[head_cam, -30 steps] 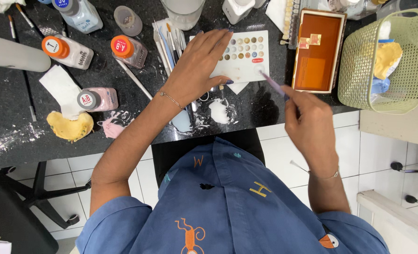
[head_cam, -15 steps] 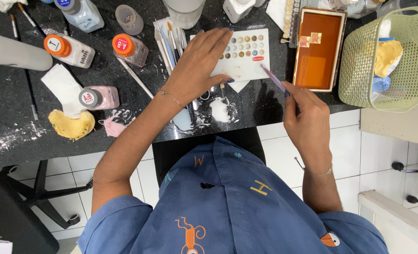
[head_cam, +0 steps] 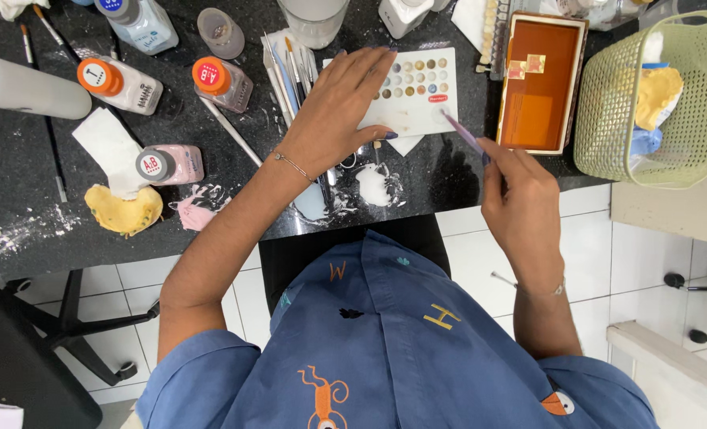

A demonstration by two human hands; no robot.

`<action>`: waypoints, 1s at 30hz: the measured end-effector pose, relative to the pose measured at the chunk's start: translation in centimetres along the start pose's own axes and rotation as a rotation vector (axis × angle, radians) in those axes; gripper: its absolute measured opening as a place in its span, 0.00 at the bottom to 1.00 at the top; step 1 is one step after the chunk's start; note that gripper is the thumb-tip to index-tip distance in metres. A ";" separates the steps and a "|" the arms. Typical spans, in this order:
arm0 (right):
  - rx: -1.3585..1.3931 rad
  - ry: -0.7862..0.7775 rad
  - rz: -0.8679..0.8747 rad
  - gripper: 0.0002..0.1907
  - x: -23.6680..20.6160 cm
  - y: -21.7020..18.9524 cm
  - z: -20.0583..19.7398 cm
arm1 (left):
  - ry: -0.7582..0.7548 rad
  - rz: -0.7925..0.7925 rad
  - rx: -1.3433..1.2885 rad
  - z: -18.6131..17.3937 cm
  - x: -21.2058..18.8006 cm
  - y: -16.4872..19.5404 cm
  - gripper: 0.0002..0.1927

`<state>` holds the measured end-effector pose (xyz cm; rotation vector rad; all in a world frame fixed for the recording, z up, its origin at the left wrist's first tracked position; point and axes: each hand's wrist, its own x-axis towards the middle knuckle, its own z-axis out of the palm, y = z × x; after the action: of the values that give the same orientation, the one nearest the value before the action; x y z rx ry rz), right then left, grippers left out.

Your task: The person dispenses liquid from a bottle onto a white powder on a mixing pad, mixes it with a spatula, and applies the mixture to a small dental restoration. They then trim and shape the restoration with scissors and a scalpel-like hand tool while comparing it against a shade guide.

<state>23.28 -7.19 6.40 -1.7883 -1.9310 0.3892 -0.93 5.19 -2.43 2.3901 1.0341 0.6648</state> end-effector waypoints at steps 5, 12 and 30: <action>-0.029 -0.017 -0.006 0.15 0.2 -0.1 -0.1 | 0.009 0.012 0.000 0.0 0.0 0.0 0.51; -0.053 -0.016 -0.013 0.14 0.1 -0.1 0.0 | 0.007 0.016 0.001 -0.2 0.1 0.1 0.51; -0.016 -0.028 -0.006 0.15 -0.1 -0.1 0.0 | 0.002 0.019 0.003 -0.2 0.0 0.0 0.52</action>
<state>23.19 -7.30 6.39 -1.7958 -1.9633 0.4001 -1.03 5.24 -2.27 2.4056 1.0149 0.6735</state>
